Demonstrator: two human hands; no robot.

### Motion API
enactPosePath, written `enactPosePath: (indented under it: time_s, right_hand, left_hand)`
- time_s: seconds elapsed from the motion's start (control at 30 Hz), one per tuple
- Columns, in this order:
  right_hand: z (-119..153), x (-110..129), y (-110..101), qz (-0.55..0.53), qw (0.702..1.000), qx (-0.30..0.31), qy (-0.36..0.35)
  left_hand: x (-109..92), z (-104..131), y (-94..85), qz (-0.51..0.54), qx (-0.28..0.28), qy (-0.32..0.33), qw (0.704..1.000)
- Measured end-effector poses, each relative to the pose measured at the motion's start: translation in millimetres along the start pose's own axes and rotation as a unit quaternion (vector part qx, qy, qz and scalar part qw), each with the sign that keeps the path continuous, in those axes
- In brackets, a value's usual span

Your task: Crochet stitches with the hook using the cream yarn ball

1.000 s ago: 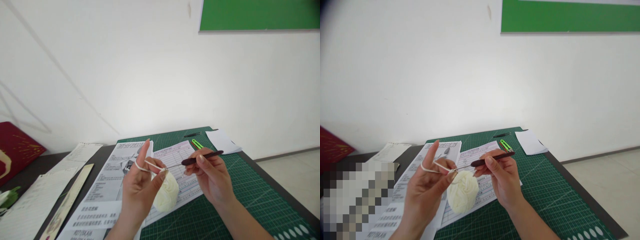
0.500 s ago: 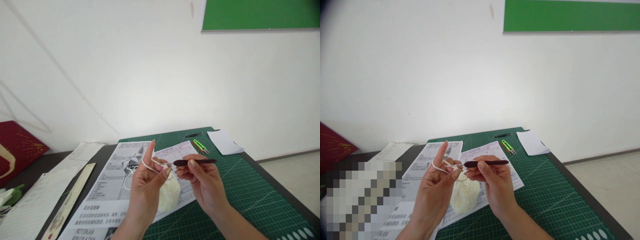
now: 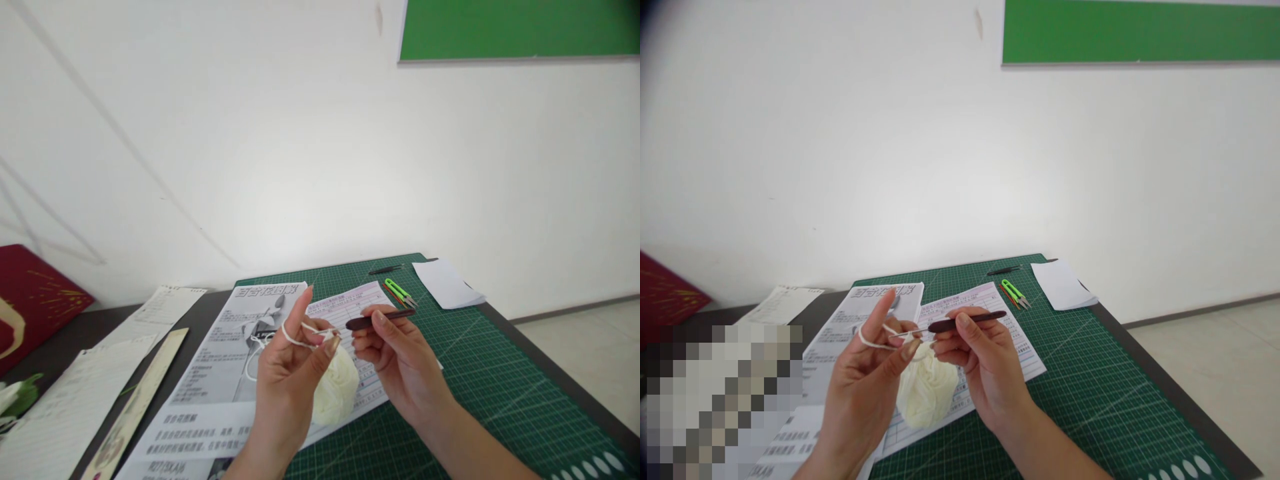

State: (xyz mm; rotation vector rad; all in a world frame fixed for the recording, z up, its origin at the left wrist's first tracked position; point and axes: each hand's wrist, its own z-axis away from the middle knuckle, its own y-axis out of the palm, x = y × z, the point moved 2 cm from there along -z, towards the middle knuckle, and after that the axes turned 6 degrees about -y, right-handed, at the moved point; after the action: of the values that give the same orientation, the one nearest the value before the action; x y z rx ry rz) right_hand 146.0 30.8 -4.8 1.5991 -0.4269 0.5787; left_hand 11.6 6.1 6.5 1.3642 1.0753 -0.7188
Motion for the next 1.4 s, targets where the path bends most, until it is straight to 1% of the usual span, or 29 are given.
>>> enactPosePath:
  time_s: [0.13, 0.27, 0.43, 0.57, 0.7, 0.93, 1.17, 1.3, 1.4]
  right_hand:
    - [-1, 0, 0, -0.018, 1.000, 0.005, 0.009]
    - [-1, 1, 0, -0.024, 1.000, 0.010, 0.012]
    - [-2, 1, -1, -0.016, 1.000, 0.006, 0.015]
    - [-3, -1, -1, -0.017, 0.999, 0.017, 0.020]
    - [-5, -1, -2, -0.012, 0.999, 0.026, 0.029]
    - [-7, 4, -5, -0.003, 1.000, 0.022, 0.006]
    - [-7, 7, -6, 0.004, 1.000, 0.029, -0.009]
    - [-7, 9, -5, 0.013, 0.999, 0.032, -0.018]
    - [-5, 10, -4, 0.021, 0.999, 0.034, -0.030]
  left_hand:
    - [-1, 1, -1.7, -0.016, -0.007, 0.030, 0.999]
    - [-1, 0, -1.6, 0.003, -0.004, 0.017, 1.000]
    - [-2, -1, 1.0, 0.044, 0.024, 0.012, 0.999]
    - [-5, -1, 3.6, 0.089, 0.044, 0.000, 0.995]
    - [-6, 0, 4.9, 0.079, 0.049, -0.002, 0.996]
    - [-8, 0, 4.3, 0.016, 0.047, 0.067, 0.997]
    - [-8, 0, 3.7, -0.039, 0.043, 0.149, 0.987]
    - [-8, 2, 3.7, -0.048, 0.045, 0.168, 0.984]
    - [-9, 4, 3.3, -0.052, 0.043, 0.154, 0.986]
